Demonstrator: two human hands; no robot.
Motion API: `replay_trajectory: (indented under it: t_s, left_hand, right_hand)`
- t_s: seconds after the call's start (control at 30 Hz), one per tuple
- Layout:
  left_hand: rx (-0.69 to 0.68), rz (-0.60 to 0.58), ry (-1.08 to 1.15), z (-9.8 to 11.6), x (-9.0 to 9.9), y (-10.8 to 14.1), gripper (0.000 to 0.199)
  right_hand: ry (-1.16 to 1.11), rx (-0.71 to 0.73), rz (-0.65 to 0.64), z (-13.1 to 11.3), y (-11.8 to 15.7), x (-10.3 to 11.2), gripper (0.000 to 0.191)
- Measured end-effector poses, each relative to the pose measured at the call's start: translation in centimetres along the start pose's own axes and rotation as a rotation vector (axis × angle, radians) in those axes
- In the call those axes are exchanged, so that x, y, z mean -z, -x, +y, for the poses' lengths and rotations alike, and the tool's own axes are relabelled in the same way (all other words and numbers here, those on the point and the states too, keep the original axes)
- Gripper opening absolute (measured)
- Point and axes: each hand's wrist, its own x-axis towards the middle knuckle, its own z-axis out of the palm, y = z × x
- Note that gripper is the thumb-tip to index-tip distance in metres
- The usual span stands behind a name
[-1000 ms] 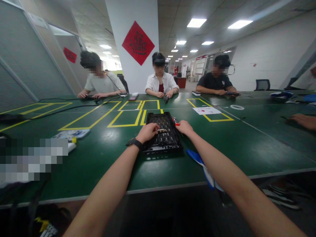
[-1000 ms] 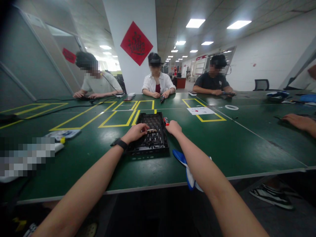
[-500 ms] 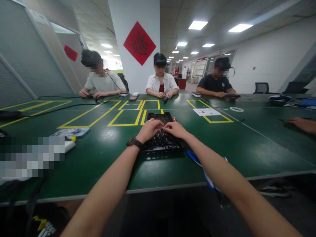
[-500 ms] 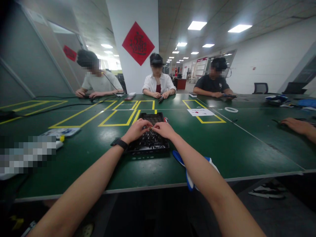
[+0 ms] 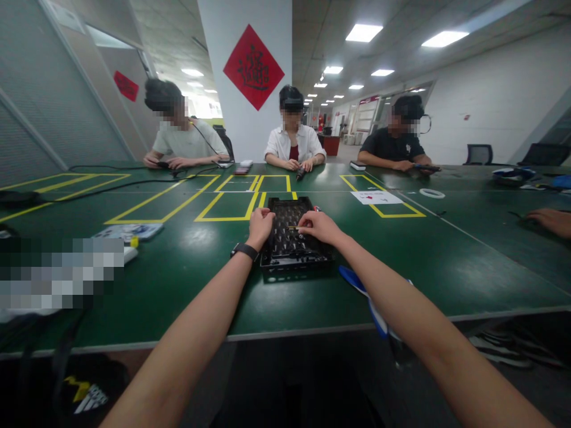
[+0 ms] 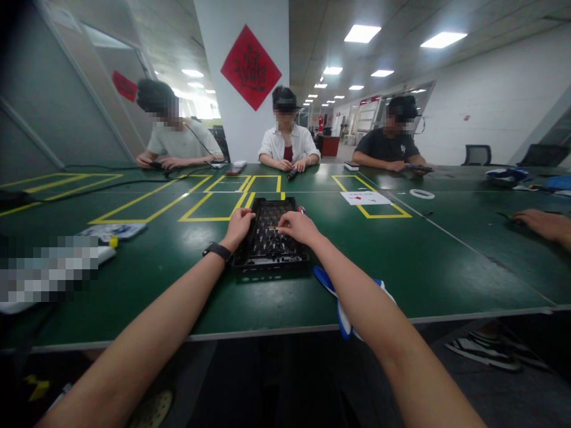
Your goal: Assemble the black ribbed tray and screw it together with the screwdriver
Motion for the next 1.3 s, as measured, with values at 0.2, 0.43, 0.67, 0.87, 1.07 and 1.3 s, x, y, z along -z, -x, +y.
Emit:
replay_trajectory:
  t_s: [0.2,0.43,0.67,0.87,1.07,1.3]
  left_hand:
    - [0.127,-0.087,0.043,-1.5,-0.1,-0.4,0.039]
    - [0.128,-0.040,0.056,-1.4,-0.2,-0.6,0.039]
    - [0.070,-0.176,0.132,-1.3,0.6,-0.4,0.051]
    - [0.042,-0.148,0.170,-1.6,0.3,-0.4,0.059]
    - [0.032,-0.086,0.118,-2.3,-0.2,-0.8,0.047]
    - [0.025,-0.139,0.108,-2.2,0.2,-0.8,0.048]
  right_hand:
    - [-0.235,-0.015,0.034,-0.6,-0.2,-0.3,0.019]
    - [-0.326,-0.037,-0.035,-1.4,-0.1,0.0,0.026]
    - [-0.557,0.011,-0.383,-3.7,0.7,0.7,0.036]
    - [-0.574,0.047,-0.420,-3.9,0.9,0.6,0.036]
    - [-0.486,0.062,-0.440,-4.4,1.1,0.6,0.030]
    - [-0.364,0.084,-0.438,-4.6,1.1,0.9,0.027]
